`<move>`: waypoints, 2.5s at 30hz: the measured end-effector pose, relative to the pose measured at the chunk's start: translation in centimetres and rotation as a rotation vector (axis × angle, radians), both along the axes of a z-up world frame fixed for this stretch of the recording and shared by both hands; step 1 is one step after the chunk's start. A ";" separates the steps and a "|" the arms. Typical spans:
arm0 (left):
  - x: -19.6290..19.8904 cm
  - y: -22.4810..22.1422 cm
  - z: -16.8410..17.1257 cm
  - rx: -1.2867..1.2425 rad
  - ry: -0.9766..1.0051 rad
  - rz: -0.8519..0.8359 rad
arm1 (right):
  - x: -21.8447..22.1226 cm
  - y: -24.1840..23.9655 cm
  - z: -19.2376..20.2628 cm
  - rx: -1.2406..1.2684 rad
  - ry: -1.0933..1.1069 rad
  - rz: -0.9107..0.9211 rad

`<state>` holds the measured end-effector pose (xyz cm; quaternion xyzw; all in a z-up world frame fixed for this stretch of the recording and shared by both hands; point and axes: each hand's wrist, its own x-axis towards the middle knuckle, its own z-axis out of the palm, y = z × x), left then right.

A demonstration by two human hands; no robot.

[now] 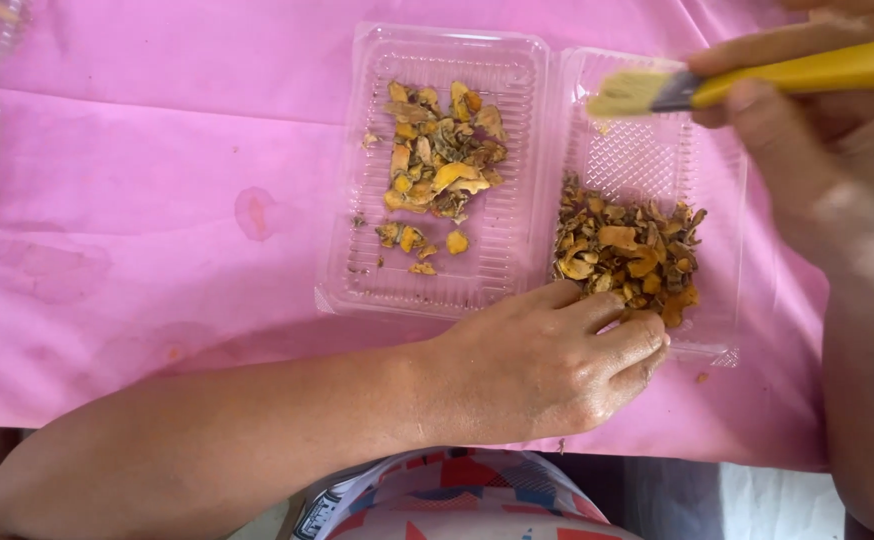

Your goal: Sorting and cleaning dried turmeric pieces in plastic containers using a brush and hands.

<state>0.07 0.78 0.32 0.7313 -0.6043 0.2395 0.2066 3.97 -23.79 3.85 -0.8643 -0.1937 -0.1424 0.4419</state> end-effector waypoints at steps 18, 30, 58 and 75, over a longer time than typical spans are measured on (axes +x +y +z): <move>-0.1 0.1 0.4 0.013 0.041 -0.008 | -0.9 -1.1 0.1 0.026 0.040 -0.260; 0.4 -0.1 0.1 -0.011 0.032 -0.028 | 0.3 -2.3 -1.2 -0.001 0.067 -0.176; 0.4 0.0 0.3 0.058 -0.038 -0.024 | -0.7 -1.7 1.3 -0.155 0.084 0.004; 5.3 -6.2 1.5 0.502 0.489 0.211 | -1.1 -1.6 1.6 -0.093 -0.108 -0.102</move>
